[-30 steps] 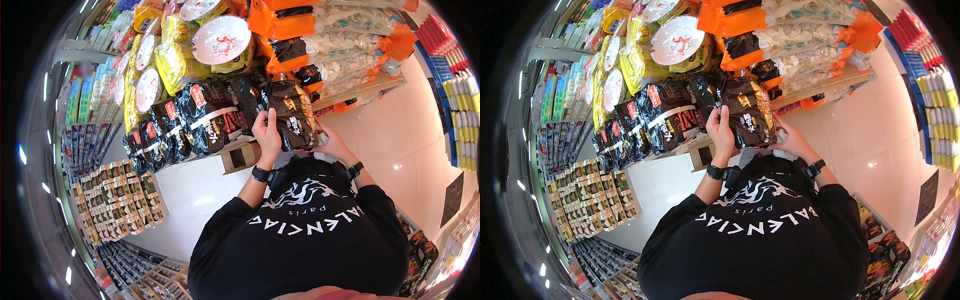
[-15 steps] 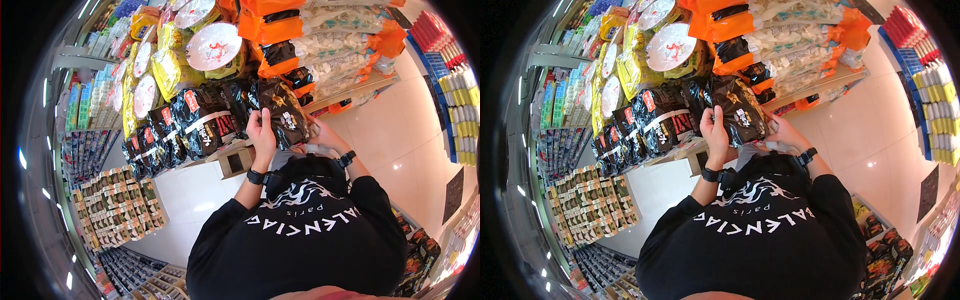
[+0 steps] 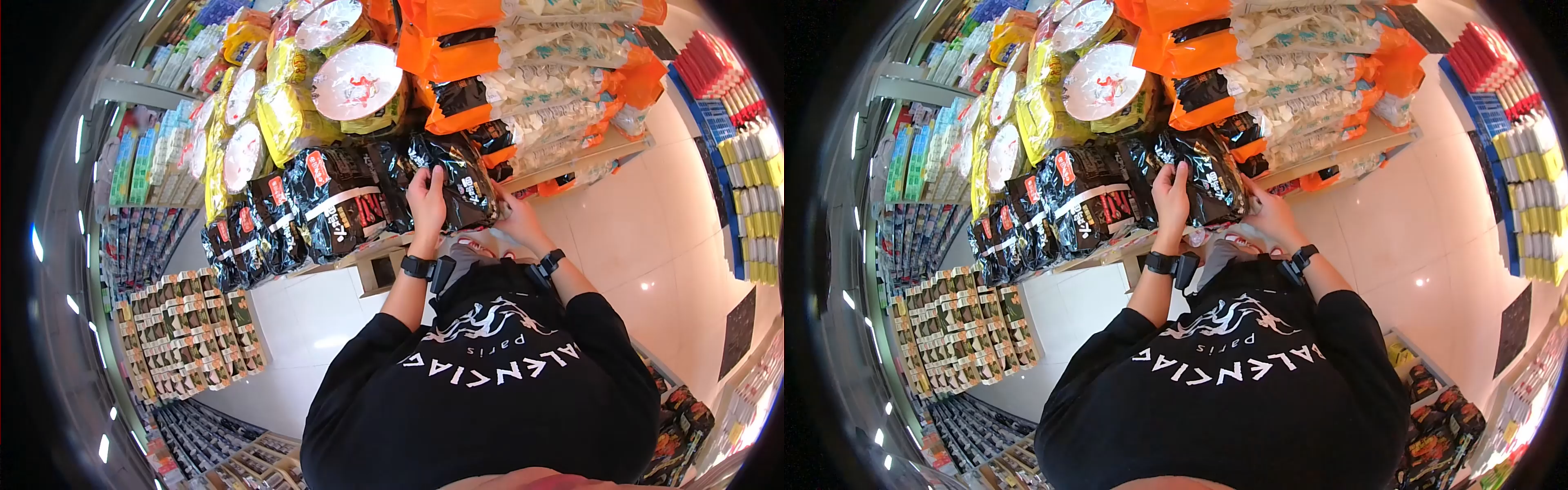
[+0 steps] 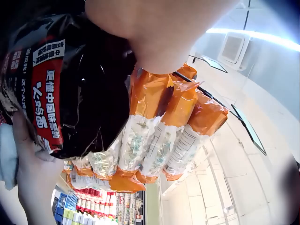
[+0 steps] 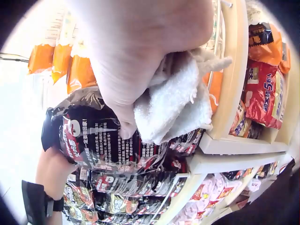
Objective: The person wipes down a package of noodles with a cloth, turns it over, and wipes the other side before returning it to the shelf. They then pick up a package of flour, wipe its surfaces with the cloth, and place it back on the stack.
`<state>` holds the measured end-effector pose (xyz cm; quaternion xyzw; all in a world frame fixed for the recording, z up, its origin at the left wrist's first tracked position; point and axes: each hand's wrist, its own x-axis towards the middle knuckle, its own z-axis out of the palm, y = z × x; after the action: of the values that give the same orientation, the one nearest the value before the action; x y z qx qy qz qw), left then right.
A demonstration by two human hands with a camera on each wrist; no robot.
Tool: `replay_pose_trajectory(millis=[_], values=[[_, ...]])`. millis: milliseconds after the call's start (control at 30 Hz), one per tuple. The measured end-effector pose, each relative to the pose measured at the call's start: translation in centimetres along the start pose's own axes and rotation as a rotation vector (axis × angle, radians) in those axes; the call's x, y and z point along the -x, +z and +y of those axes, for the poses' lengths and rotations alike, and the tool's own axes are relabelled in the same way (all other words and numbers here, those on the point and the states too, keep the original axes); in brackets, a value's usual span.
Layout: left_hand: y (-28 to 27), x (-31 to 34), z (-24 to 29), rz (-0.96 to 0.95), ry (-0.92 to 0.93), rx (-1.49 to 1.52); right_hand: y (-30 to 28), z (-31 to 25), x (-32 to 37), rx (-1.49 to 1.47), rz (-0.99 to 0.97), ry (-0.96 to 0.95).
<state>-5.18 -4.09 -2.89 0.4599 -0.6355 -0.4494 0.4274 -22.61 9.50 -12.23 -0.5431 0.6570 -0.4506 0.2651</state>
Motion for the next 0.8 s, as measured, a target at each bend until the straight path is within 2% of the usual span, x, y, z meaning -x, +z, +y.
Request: replay_pose_trajectory(millis=[133,233,267,367,400,500,533,633,800], values=[[-0.3,-1.1,0.4,-0.041,-0.054,-0.109,-0.3,-0.6,0.3,0.053,-0.054,0.117],[-0.1,-1.2,3.8,-0.036,0.098,-0.549,-0.1,-1.5,0.5,0.059,-0.025,0.126],[0.0,-0.8,5.5,-0.057,0.064,-0.688,-0.1,-1.8,0.5,0.042,-0.014,0.115],[0.4,0.3,5.4,0.075,0.177,-0.742,-0.1,-1.9,0.7,0.056,-0.016,0.132],[0.3,0.5,6.2,0.072,0.153,-0.757,-0.1,-1.9,0.7,0.073,-0.019,0.147],[-0.2,0.0,6.3,0.12,0.415,-0.826,0.2,-2.2,0.8,-0.053,0.014,0.152],[-0.4,-0.6,4.8,0.009,0.429,-0.76,0.2,-2.0,0.7,0.011,-0.014,0.189],[-0.5,-1.3,3.3,-0.042,0.445,-0.812,0.7,-1.6,0.7,-0.045,0.06,0.069],[-0.9,-3.1,2.3,-0.112,0.318,-0.751,0.6,-3.4,0.1,-0.129,0.045,0.114]])
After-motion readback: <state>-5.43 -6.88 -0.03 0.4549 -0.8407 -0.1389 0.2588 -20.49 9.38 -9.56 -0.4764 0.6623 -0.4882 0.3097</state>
